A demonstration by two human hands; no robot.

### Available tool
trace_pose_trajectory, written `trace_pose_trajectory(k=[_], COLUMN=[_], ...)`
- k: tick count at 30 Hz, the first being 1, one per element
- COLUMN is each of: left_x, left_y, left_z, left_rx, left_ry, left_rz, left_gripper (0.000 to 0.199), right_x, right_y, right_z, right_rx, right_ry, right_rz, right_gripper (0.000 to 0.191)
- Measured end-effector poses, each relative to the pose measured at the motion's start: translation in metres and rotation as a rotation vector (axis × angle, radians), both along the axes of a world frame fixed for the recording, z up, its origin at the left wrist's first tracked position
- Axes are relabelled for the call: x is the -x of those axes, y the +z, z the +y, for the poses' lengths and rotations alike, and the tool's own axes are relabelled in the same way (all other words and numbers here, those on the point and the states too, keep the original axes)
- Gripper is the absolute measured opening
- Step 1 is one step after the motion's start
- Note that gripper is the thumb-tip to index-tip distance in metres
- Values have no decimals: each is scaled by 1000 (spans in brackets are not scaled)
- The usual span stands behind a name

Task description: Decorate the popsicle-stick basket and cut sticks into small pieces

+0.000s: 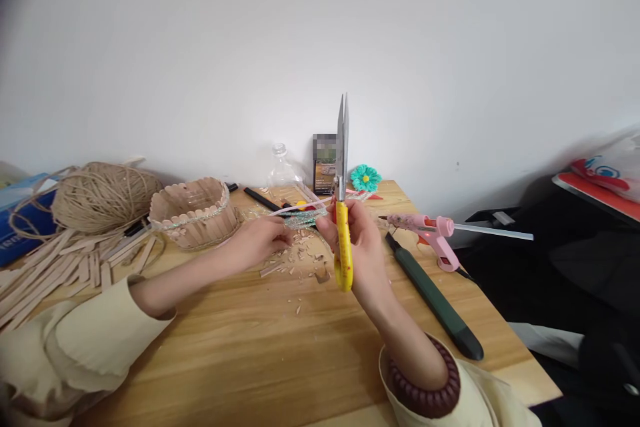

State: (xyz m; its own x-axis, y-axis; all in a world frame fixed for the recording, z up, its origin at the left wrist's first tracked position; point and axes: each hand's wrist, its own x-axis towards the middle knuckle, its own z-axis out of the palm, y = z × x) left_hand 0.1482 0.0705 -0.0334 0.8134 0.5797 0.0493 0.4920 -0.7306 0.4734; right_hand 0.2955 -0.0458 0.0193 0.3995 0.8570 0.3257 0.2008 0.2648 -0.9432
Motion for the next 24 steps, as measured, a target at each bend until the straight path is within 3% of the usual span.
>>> trace_pose_trajectory(k=[6,12,15,19,24], left_x=[-5,9,29,60,88], left_y=[-1,26,40,49,53], left_z=[6,-4,-13,-25,-33], left_rx=[86,270,494,956,1098], left_ry=[18,80,116,345,430], left_rz=[-9,-183,-271,-562,-811], left_gripper=[13,19,16,16,15], right_x=[1,0,1,12,43], right_y=[2,-4,-12,-23,-30], right_z=[-1,1,2,3,2], right_rx=[16,15,71,170,271], right_ry=[-19,36,111,278,464], right_rz=[-11,101,154,158,96], right_gripper=[30,29,31,40,46])
